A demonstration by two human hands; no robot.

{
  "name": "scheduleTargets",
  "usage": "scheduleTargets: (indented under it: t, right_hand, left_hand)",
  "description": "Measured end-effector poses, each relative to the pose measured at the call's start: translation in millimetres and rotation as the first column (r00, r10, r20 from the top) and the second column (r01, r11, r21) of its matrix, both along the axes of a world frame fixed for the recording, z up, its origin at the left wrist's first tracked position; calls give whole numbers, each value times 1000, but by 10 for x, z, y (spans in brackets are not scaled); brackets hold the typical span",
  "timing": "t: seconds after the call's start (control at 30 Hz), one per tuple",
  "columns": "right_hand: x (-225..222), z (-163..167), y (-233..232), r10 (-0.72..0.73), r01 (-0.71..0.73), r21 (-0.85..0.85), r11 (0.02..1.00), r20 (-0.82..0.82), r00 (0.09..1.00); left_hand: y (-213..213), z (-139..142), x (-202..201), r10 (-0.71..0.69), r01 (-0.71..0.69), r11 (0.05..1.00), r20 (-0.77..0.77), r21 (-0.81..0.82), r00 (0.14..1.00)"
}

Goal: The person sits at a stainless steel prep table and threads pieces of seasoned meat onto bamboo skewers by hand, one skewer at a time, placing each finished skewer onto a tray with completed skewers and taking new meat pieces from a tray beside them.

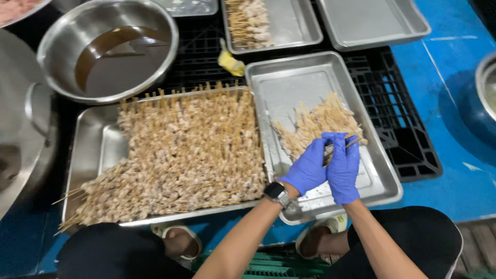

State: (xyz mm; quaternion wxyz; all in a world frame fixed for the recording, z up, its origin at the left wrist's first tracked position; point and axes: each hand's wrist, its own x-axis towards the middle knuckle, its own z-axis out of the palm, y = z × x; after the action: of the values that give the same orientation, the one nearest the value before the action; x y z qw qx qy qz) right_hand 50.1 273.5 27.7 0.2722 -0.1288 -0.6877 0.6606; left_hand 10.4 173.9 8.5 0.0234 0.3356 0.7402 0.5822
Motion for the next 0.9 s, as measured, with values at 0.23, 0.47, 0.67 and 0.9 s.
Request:
scheduleTargets:
  t: [0.23, 0.47, 0.67, 0.9]
  right_hand:
    - [329, -708, 286, -86, 100, -45, 994, 245, 966]
    - [449, -1025, 314, -53, 22, 509, 860, 46, 998]
    - [483, -824, 443, -27, -144, 516, 845, 311, 950]
    - [392, -78, 491, 35, -190, 310, 931, 444, 895]
  left_hand:
    - [-178, -151, -133, -123, 151, 913, 97, -378, 988]
    - [-546, 84, -168, -11, 39, 961, 101, -275, 995]
    - [-598, 42, -89, -35, 75, 935, 120, -347, 992]
    - [-492, 101, 50, -37, 36, 955, 2, -294, 999]
